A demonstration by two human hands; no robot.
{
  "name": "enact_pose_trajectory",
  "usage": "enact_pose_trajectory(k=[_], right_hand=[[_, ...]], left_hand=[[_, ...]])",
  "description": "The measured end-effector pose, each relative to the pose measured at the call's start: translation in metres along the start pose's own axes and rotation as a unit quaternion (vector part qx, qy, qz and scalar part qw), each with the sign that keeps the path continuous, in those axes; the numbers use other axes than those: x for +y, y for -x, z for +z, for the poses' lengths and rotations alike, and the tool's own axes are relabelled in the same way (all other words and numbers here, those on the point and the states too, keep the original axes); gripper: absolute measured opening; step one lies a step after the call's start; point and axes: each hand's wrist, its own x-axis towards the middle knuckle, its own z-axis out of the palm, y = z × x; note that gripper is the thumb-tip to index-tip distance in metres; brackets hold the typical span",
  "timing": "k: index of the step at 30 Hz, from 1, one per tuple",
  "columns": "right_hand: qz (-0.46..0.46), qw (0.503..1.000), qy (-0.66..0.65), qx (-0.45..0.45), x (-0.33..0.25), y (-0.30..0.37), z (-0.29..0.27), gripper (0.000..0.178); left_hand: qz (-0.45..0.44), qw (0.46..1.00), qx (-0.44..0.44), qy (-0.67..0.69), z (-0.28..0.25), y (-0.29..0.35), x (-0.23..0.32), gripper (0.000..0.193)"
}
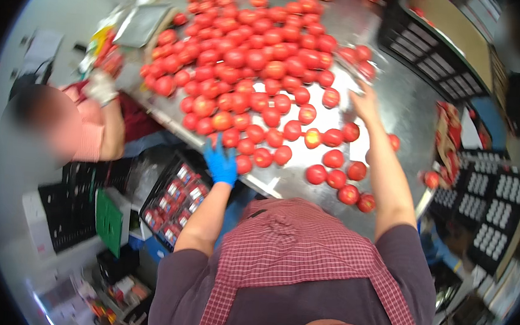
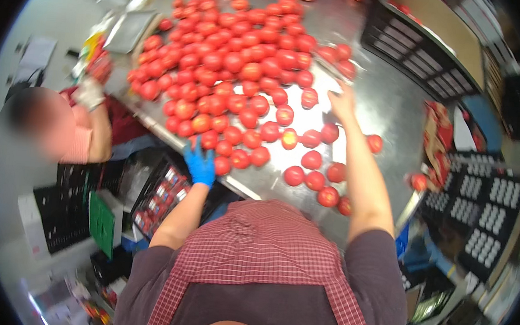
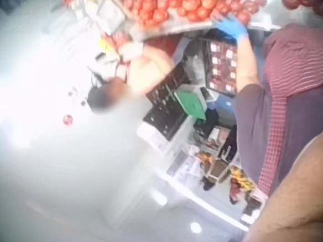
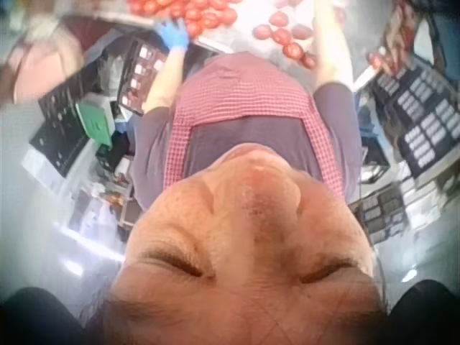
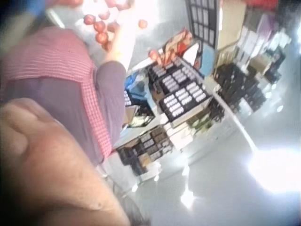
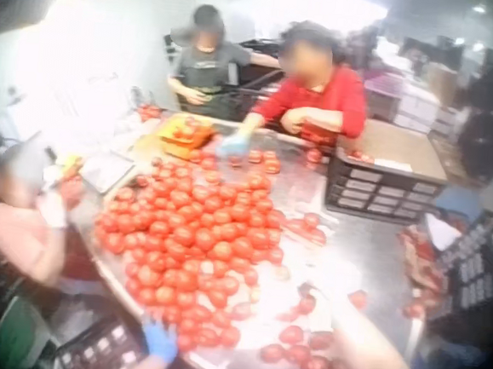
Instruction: The person sorts red tomatoes on a metal table, picking them up and placing them into a cardboard box. A coworker is also sorting tomatoes nearby.
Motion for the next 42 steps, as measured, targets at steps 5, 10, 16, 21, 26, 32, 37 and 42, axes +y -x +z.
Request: enact_pose_trajectory(k=[5,10,16,21,26,32,37,42], right_hand=[[0.092,0.925,0.364,0.057,0.031,0.087,-0.096,0.063],[0.099,0.976,0.171,0.096,0.077,0.163,-0.101,0.064],[0.033,0.987,0.123,0.095,0.036,0.181,-0.075,0.065],[0.146,0.962,0.225,0.047,0.012,0.171,-0.058,0.087],[0.203,0.957,0.205,0.02,-0.015,0.164,-0.062,0.089],[0.145,0.979,-0.139,0.033,0.033,0.119,-0.053,0.077],[0.16,0.924,-0.347,-0.014,-0.063,0.085,-0.021,0.075],[0.168,0.897,-0.382,-0.142,-0.135,0.073,0.003,0.081]], left_hand=[[0.007,1.0,0.006,-0.021,0.0,-0.001,-0.006,0.065],[-0.032,0.999,-0.008,-0.01,-0.005,0.008,-0.006,0.069],[-0.056,0.997,-0.038,-0.031,-0.002,0.005,0.009,0.074],[-0.042,0.999,-0.029,-0.006,0.006,0.022,0.002,0.068],[0.003,0.998,-0.044,0.05,0.002,0.049,-0.008,0.063],[0.028,0.996,-0.073,0.034,0.008,0.046,-0.013,0.059],[0.032,0.994,-0.094,0.046,0.0,0.056,-0.015,0.053],[0.056,0.992,-0.107,0.028,0.001,0.056,-0.021,0.057]])
